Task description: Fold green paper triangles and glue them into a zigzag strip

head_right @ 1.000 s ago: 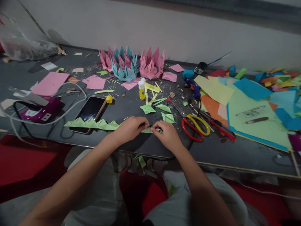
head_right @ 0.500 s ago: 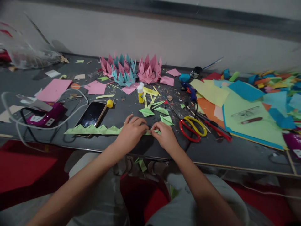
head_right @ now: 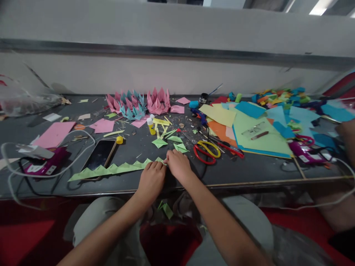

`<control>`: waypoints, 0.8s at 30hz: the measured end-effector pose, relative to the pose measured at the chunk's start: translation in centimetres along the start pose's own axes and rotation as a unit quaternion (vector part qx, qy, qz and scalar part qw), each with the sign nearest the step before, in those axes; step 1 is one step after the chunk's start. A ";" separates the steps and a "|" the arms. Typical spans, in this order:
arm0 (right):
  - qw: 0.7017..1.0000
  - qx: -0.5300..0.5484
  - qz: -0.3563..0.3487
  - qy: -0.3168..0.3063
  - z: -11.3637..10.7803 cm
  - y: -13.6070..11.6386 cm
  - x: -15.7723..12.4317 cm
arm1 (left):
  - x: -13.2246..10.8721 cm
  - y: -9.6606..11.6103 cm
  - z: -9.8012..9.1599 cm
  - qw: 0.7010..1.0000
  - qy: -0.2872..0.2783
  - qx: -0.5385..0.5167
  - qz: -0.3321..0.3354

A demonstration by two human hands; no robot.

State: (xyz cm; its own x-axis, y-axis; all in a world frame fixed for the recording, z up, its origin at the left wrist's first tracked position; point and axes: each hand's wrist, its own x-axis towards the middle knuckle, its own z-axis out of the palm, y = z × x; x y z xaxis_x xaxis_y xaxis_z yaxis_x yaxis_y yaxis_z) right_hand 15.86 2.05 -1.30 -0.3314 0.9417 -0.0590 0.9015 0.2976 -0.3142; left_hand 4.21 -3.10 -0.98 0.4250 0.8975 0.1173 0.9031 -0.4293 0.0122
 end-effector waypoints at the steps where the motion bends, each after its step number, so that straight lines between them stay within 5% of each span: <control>1: 1.000 -0.005 0.003 -0.004 -0.1 -0.2 0.0 | 0.0 0.1 0.0 1.000 0.001 0.001 -0.001; 14: 0.998 -0.009 0.042 -0.040 -0.4 -1.0 0.6 | -2.0 0.7 3.0 0.994 0.079 -0.028 -0.065; 20: 0.995 0.097 0.008 0.022 1.5 0.6 0.0 | -2.7 0.3 3.3 0.986 0.133 -0.076 -0.067; 24: 0.968 0.235 -0.048 0.078 1.4 2.9 -0.2 | -2.9 0.2 3.5 0.980 0.150 -0.106 -0.078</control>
State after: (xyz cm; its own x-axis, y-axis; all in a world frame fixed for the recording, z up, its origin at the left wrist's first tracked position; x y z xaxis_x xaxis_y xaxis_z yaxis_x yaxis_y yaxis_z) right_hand 18.14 2.50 -3.55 -0.3275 0.9367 0.1241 0.6308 0.3145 -0.7093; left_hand 3.34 -5.42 -4.75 0.2164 0.8980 0.3830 0.9093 -0.3282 0.2557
